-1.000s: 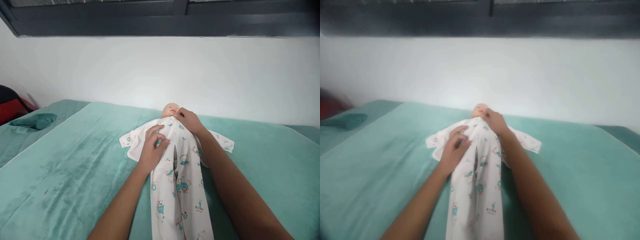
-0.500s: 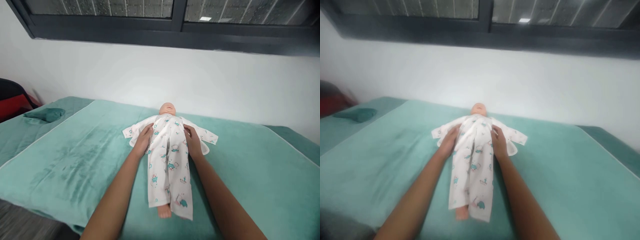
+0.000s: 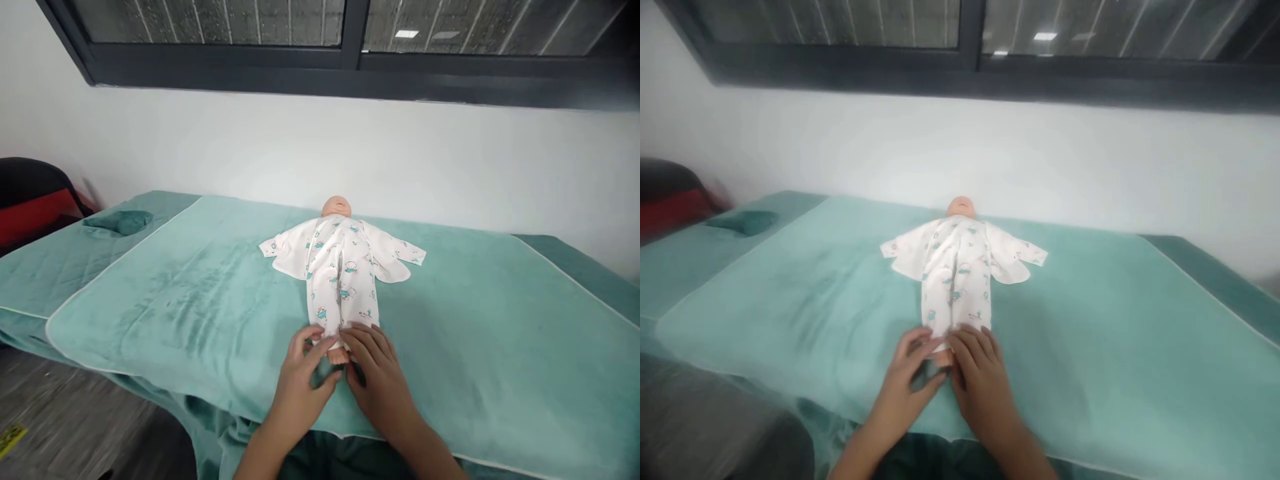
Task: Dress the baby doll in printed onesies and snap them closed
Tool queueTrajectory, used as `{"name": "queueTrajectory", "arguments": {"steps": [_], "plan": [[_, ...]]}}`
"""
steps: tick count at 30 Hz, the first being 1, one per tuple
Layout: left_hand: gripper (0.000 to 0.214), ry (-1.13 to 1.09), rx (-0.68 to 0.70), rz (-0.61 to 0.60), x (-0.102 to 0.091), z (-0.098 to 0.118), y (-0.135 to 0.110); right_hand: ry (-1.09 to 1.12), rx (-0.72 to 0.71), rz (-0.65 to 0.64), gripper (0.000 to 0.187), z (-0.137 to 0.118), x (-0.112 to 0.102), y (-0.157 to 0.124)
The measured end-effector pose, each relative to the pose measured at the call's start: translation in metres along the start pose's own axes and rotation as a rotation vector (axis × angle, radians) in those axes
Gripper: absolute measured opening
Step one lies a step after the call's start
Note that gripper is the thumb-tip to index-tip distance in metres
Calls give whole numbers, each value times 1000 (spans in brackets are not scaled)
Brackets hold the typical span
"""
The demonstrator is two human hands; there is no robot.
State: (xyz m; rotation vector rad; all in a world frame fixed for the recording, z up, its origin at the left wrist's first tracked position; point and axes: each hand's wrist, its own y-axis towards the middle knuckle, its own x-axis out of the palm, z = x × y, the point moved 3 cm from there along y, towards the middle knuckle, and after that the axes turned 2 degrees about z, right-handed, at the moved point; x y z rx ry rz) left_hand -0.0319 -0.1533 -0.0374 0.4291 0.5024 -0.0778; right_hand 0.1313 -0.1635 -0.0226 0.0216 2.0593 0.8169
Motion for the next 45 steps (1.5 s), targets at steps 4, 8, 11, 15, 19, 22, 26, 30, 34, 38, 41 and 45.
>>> {"name": "queueTrajectory", "arguments": {"steps": [4,8,11,15,19,22,26,30,34,38,41,45], "plan": [[33,127,63,67,10,4,1,-126,43,53,22,-3,4,13],[23,21,115,117,3,11,7,-136,17,53,10,-8,-3,23],[21,-48,92,183,-6,16,7,-73,-16,60,12,-17,-9,25],[15,-87,47,248,-8,12,2,4,-39,43,12,-21,-12,16],[12,-116,-14,230,-5,1,-1,-36,82,149,21,-3,-11,-5],[12,-126,-21,198,-3,-3,0,15,205,181,18,14,-12,-20],[8,-140,1,202,-5,-5,-4,95,184,152,12,14,-20,-27],[7,-185,10,106,-13,-6,-9,176,84,74,13,11,-33,-29],[13,-132,-65,53,-30,-19,12,211,159,27,8,47,-41,-14],[28,321,66,59,-33,-35,67,-35,172,80,22,105,-29,30],[30,650,83,41,-20,-41,109,-218,133,-18,33,130,-10,71],[28,776,137,21,-7,-41,142,-269,116,-92,26,138,4,107]]}}
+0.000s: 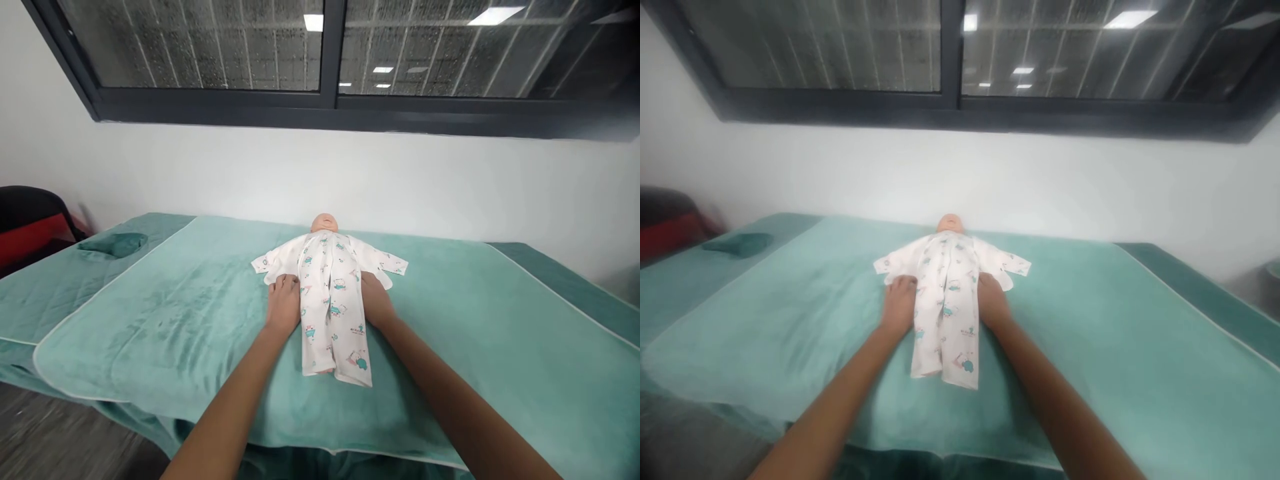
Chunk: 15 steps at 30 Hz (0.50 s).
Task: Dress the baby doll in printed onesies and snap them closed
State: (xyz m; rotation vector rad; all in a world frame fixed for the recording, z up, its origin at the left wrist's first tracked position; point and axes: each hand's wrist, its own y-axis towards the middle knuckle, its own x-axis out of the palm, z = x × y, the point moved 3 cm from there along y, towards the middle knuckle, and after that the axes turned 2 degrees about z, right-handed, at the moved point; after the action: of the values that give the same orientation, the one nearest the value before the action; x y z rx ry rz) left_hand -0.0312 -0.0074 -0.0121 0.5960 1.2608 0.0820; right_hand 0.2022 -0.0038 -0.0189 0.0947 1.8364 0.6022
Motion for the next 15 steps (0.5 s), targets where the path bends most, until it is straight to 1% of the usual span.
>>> {"name": "queueTrajectory", "arguments": {"steps": [4,7,9,12,15], "plan": [[22,-91,50,22,3,-3,10,-20,11,-38,25,1,5,11],[27,-164,37,32,7,-6,14,-31,43,-35,26,4,10,15],[32,-186,58,11,9,-4,17,-22,51,-17,27,5,11,16],[37,-186,125,-66,8,2,19,2,-26,-6,26,2,5,10],[44,-209,90,-104,2,7,19,24,-139,-1,25,-1,-2,-5]]}}
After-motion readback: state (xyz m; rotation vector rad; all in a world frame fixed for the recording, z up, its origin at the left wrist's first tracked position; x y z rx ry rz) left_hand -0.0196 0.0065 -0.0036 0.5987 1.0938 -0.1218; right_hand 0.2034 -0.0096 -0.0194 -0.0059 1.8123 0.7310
